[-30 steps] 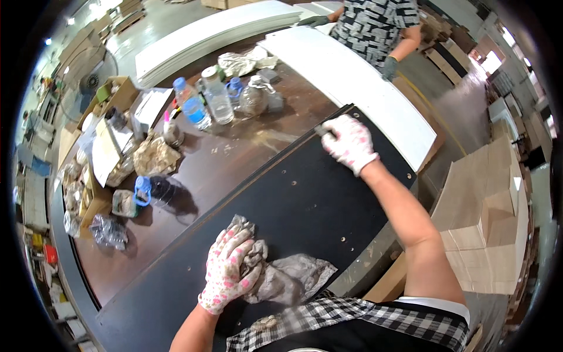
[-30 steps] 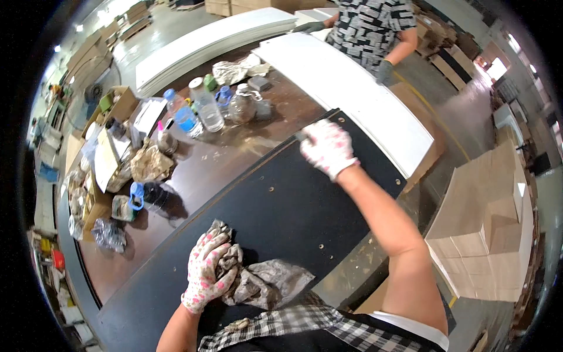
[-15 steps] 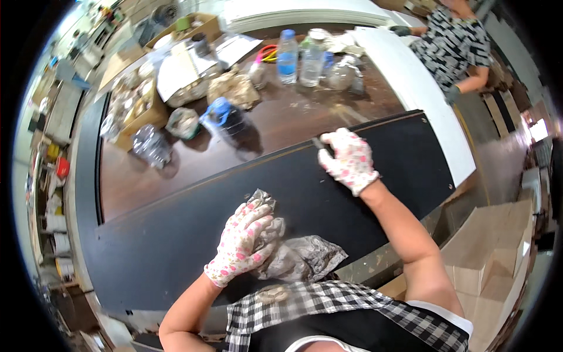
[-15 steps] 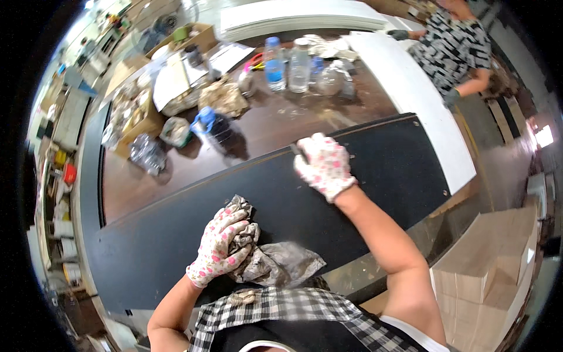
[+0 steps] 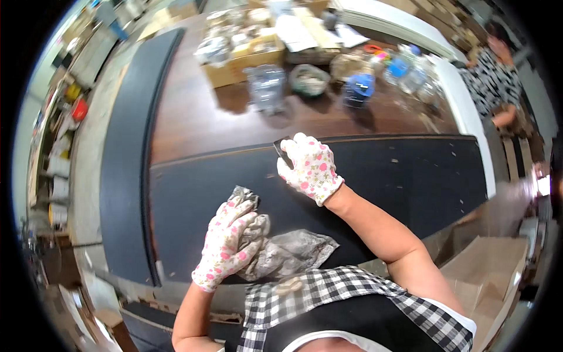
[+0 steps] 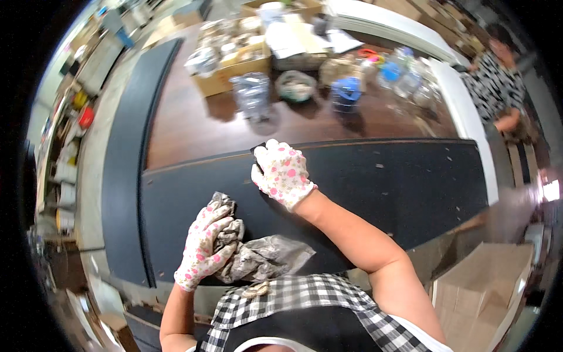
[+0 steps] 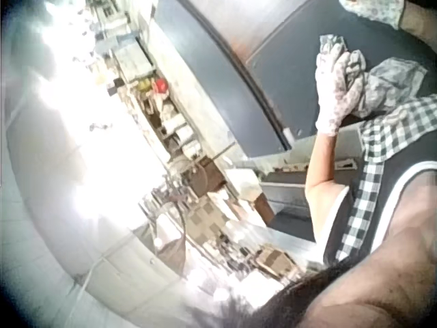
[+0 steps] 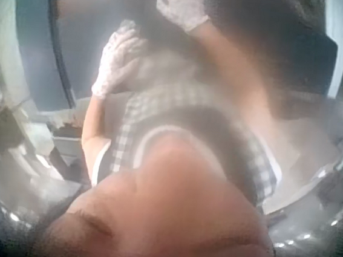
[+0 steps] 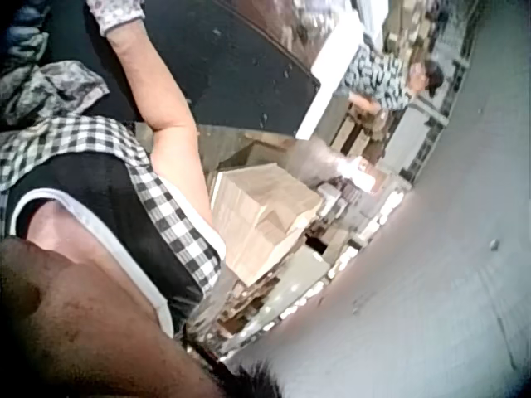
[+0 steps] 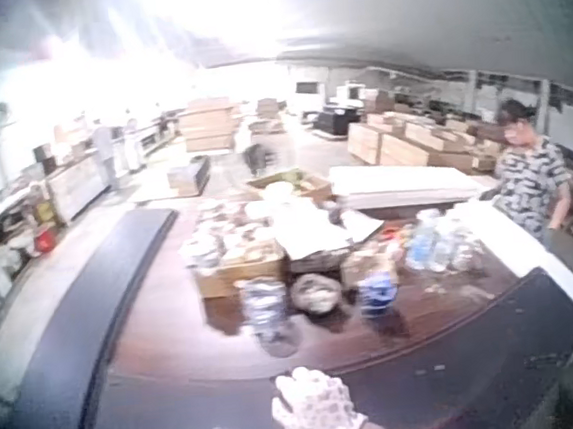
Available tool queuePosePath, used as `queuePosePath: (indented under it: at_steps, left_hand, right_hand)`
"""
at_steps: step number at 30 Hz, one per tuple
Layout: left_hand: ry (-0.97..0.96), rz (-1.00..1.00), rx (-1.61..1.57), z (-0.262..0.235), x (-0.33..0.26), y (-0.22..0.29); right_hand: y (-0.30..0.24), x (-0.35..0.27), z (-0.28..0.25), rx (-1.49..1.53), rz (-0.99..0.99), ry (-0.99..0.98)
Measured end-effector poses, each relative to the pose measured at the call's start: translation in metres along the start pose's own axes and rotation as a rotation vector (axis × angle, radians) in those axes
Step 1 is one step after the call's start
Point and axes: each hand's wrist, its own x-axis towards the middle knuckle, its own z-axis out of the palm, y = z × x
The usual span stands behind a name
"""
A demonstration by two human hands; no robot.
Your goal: The person wipes a large black wood panel with a cloth and a handheld scraper, clearing the surface and edges.
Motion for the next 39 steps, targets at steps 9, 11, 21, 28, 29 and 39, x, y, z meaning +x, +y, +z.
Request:
queuePosePath:
  at_steps: [9, 11, 21, 28, 29, 39]
  left_hand:
    - [0.145, -0.008, -0.087, -0.004, -0.066, -0.054]
    - [0.111, -0.026, -0.102, -0.006, -0.069, -0.053]
    - [0.081, -0.044, -0.089, -0.009, -0.07, -0.049]
    - [0.114, 0.005, -0.15, -0.013, -0.065, -0.053]
    - [0.082, 0.0, -0.17, -0.017, -0.063, -0.052]
    - [0.266, -0.112, -0.238, -0.058, -0.034, -0.074]
  right_hand:
    - [-0.157, 0.092, 0.125, 0.166, -0.305, -0.134]
    - [-0.176, 0.102, 0.133, 0.153, -0.36, -0.135]
    - [-0.184, 0.116, 0.143, 0.263, -0.417, -0.119]
    - [-0.146, 0.101, 0.12, 0.155, -0.328, -0.077]
    - [-0.124, 0.094, 0.104, 0.123, -0.308, -0.092]
    - [-0.093, 0.053, 0.06, 0.057, -0.201, -0.009]
